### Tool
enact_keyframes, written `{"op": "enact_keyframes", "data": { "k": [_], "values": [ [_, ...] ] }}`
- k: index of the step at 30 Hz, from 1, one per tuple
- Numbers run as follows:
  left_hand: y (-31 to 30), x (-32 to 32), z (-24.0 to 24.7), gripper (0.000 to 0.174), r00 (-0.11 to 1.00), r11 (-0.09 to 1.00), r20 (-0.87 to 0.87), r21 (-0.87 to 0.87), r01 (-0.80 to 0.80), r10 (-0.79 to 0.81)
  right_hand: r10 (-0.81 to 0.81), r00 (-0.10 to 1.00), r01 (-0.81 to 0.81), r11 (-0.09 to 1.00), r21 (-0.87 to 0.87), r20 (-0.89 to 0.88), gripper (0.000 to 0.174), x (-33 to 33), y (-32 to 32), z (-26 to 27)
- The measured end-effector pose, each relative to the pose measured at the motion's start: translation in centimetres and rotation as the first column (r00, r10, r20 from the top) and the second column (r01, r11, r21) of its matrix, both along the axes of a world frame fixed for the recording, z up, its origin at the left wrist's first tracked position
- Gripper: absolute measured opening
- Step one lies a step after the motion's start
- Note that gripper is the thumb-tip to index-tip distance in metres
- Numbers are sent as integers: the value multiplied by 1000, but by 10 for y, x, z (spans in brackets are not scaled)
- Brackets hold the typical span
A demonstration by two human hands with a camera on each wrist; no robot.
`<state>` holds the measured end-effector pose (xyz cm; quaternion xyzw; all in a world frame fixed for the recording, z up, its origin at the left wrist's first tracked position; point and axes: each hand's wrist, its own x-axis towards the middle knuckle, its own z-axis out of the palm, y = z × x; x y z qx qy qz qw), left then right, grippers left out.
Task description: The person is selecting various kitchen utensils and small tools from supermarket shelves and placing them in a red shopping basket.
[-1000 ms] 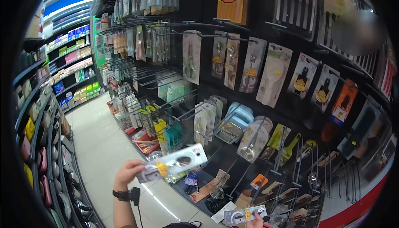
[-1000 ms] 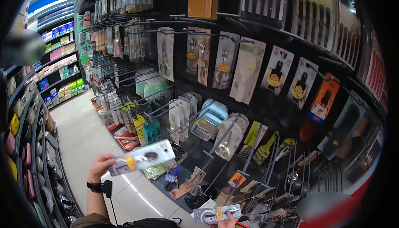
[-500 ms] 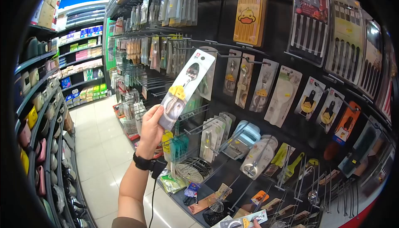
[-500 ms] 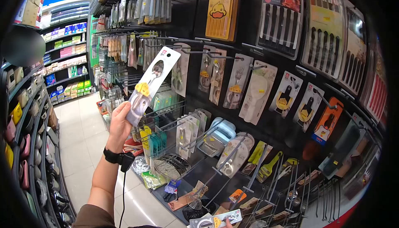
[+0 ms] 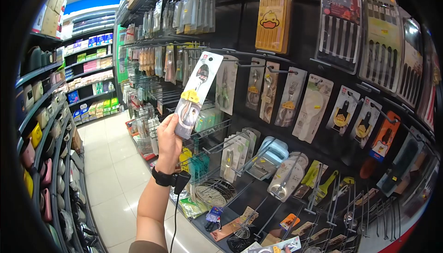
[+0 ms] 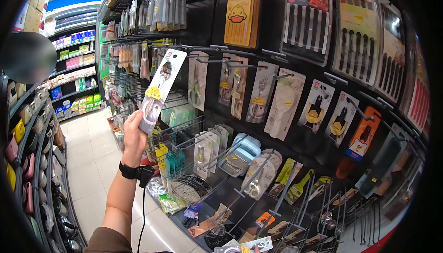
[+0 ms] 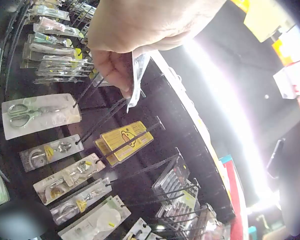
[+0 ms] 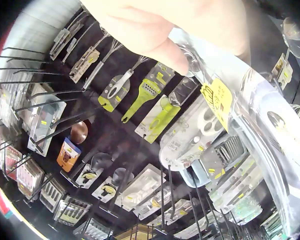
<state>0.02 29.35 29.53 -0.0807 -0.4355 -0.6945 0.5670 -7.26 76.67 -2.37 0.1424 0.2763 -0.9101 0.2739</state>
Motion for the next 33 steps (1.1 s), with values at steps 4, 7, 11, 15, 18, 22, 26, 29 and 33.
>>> {"op": "enact_keyframes", "data": {
  "k": [4,7,11,15,18,22,26,29,33],
  "values": [
    [-9,1,11,23,1000,1000,27,-1,-8,8,14,1000,-14,1000,2,0,36,1,0,-3],
    [-18,0,10,24,999,1000,41,12,13,-13,29,1000,-29,1000,4,6,37,5,-1,-6],
    [-32,-23,5,25,987,992,114,81,102,-110,28,1000,-28,1000,1,3,37,8,0,-9],
    [-38,-65,13,23,960,962,112,129,241,-255,19,1000,-19,1000,-5,-15,38,6,-2,-7],
    [-46,-115,14,22,928,936,174,192,297,-330,6,1000,-6,1000,-6,-27,38,11,-4,-1],
    [-48,-181,19,20,890,916,294,309,256,-349,102,957,-65,988,142,-273,40,36,-22,31],
    [-65,-245,15,14,863,921,358,292,258,-356,204,909,-142,971,192,-362,37,41,-31,22],
    [-49,-248,24,18,854,906,354,326,271,-382,285,919,-194,928,317,-271,33,52,-34,40],
    [-32,-231,27,28,814,887,409,384,255,-412,302,886,-154,908,390,-353,31,61,-36,56]
  ]
}}
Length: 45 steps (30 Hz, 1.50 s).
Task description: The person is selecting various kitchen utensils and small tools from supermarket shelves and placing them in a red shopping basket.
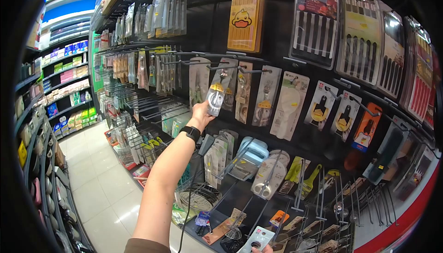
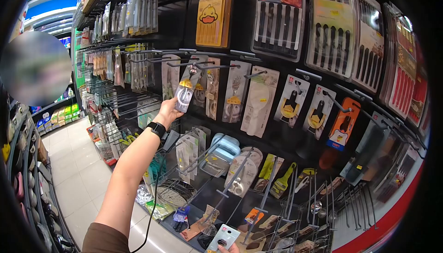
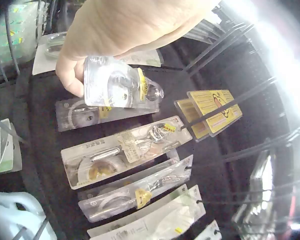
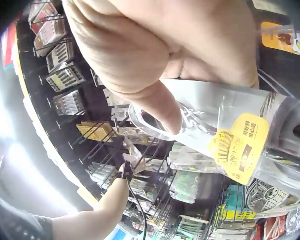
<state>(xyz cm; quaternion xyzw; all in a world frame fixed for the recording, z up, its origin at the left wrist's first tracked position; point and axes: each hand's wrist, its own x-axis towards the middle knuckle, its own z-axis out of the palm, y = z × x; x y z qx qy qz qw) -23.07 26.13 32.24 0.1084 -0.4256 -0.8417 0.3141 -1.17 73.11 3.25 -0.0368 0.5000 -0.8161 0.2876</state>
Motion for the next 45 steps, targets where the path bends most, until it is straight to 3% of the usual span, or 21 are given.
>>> {"op": "enact_keyframes", "data": {
  "k": [1,3,5,6,7,9,11,13,15,16,17,19,21,23,24,26,29,31,36,40,45],
  "values": [
    [0,5,-1,30,998,999,53,11,30,-30,2,1000,-2,1000,0,4,31,-1,-3,11],
    [0,12,-4,35,994,999,102,16,47,-49,23,988,-11,997,83,-155,31,-5,-5,28],
    [19,30,3,36,962,986,219,-65,-152,163,79,973,-60,994,90,-219,30,-12,-6,39],
    [16,31,-3,36,957,974,226,-177,-141,180,80,952,-47,992,116,-297,30,-12,-10,58],
    [29,47,-1,36,958,974,222,-176,-144,181,82,924,-32,990,140,-373,29,-13,-13,74],
    [61,89,-3,34,985,856,73,-507,-97,155,87,894,-13,985,169,-439,27,-20,-20,90],
    [89,125,-16,33,1000,751,20,-660,24,-14,112,861,-22,983,182,-496,34,-30,-29,103],
    [130,166,-36,35,999,509,-29,-861,-11,-28,-155,852,13,961,-276,-501,34,-39,-60,119],
    [174,214,-45,50,1000,210,20,-977,21,-8,-236,896,65,907,-416,-376,39,-41,-80,140],
    [190,231,-52,60,999,-3,-27,-1000,-27,38,-265,904,85,880,-468,-335,38,-41,-89,152],
    [201,244,-61,70,994,-218,-83,-974,-66,72,-290,911,105,850,-516,-293,38,-39,-98,163],
    [209,259,-79,84,987,-483,-65,-875,16,150,-297,927,112,803,-586,-230,36,-33,-113,178],
    [206,263,-92,86,979,-431,-102,-902,-17,175,-218,951,49,807,-589,-220,37,-29,-125,180],
    [194,270,-92,84,977,-293,-41,-956,23,211,-145,962,-13,820,-573,-231,47,-29,-132,177],
    [184,270,-89,84,958,-301,-146,-951,-68,245,-77,939,-132,818,-560,-335,54,-24,-133,181],
    [154,266,-80,83,866,-278,-293,-942,-188,405,60,866,-292,867,-404,-496,75,-22,-133,180],
    [102,257,-44,84,694,-228,-371,-929,-293,617,232,836,-402,876,-267,-497,66,-25,-128,160],
    [77,250,-24,85,608,-206,-339,-938,-279,718,257,849,-398,885,-240,-462,62,-21,-124,153],
    [48,226,9,88,567,-182,-359,-921,-345,742,309,840,-393,913,-107,-445,56,-20,-115,134],
    [38,214,18,88,536,-187,-362,-917,-353,763,247,883,-329,933,-149,-400,47,-16,-104,125],
    [38,205,18,92,585,-130,-262,-957,-258,768,207,867,-267,961,-73,-454,50,-18,-83,113]
  ]
}}
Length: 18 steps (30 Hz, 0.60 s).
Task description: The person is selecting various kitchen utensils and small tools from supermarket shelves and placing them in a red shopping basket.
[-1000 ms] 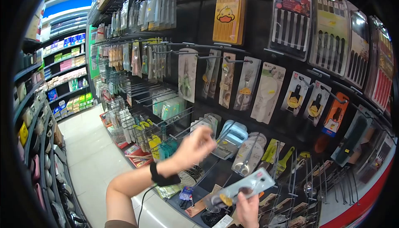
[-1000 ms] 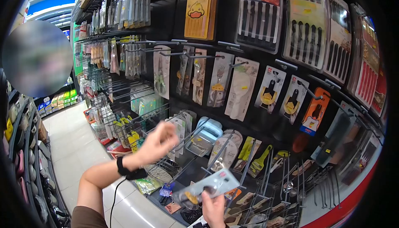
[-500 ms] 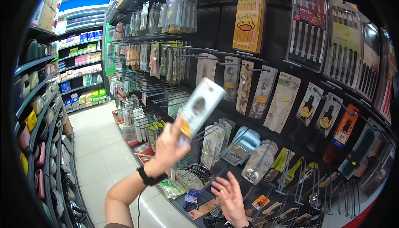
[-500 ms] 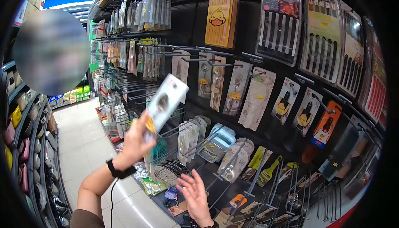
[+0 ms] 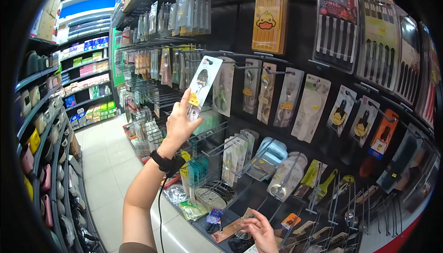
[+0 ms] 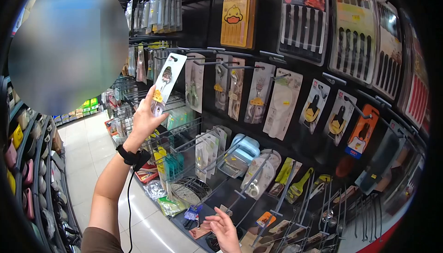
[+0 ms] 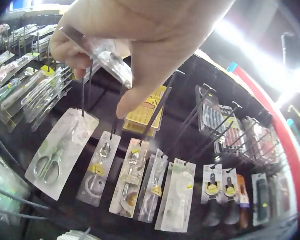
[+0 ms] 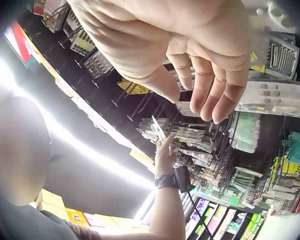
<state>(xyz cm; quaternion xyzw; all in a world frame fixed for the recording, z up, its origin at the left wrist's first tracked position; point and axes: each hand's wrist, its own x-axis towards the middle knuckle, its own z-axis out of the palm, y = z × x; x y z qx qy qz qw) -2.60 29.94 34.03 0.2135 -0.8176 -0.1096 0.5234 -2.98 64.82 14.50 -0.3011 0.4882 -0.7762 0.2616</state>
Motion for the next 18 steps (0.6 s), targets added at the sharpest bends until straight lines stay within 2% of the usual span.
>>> {"op": "enact_keyframes", "data": {
  "k": [2,4,5,8,9,10,14,16,18],
  "values": [
    [1,-11,-1,95,999,999,43,30,20,-21,3,1000,-3,1000,-16,1,48,-4,8,-4],
    [-3,-28,1,99,993,995,94,80,61,-68,-39,998,42,998,48,-57,44,-4,14,-5],
    [-11,-42,-3,102,991,997,103,13,80,-81,-47,997,50,998,46,-53,44,-5,16,-10],
    [-18,-82,-3,106,985,994,137,14,108,-109,-112,990,120,988,95,-80,37,-5,27,-31],
    [-21,-95,-1,112,969,986,187,85,146,-160,-101,988,116,984,136,-117,34,-4,31,-35],
    [-22,-110,0,112,965,983,194,82,162,-175,-88,985,115,977,179,-151,30,-3,35,-37],
    [-22,-166,2,119,953,978,246,154,142,-177,-99,985,138,947,291,-143,27,4,58,-49],
    [-17,-185,4,118,952,981,270,166,99,-142,-141,967,207,922,328,-214,30,6,72,-63],
    [-14,-203,6,118,940,975,313,210,72,-137,-201,923,335,839,428,-328,32,-1,90,-99]
  ]
}}
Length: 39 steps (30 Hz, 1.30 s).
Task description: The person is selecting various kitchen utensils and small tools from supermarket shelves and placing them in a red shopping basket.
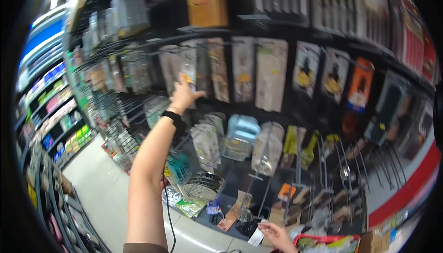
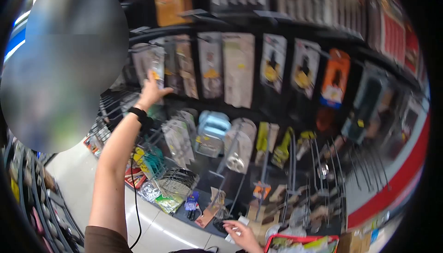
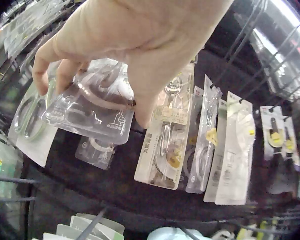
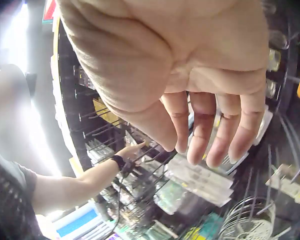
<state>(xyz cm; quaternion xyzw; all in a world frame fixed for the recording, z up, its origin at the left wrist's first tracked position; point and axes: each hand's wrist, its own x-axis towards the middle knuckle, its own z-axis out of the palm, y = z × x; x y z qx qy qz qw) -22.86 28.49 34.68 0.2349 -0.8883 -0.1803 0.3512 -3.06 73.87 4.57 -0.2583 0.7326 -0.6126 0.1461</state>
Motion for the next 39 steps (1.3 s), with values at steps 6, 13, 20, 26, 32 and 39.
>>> {"op": "enact_keyframes", "data": {
  "k": [6,13,20,26,32,39],
  "values": [
    [-27,-13,0,91,977,949,-211,-306,-70,4,-386,922,382,909,169,-11,23,23,94,-37],
    [-210,-138,-42,47,964,768,-92,-625,138,-249,-916,385,834,398,383,114,21,104,237,-116],
    [-249,-22,-22,47,877,837,-98,-366,407,-470,-953,266,840,156,520,-145,26,119,286,-174],
    [-82,139,-50,48,812,827,-160,-138,545,-562,-907,417,687,360,631,64,70,79,272,-245],
    [155,240,-78,44,787,787,-52,31,616,-614,-902,432,668,335,665,21,123,56,253,-307],
    [179,268,-143,46,808,755,8,361,547,-589,-978,205,746,173,643,27,89,59,221,-305]
  ]
}}
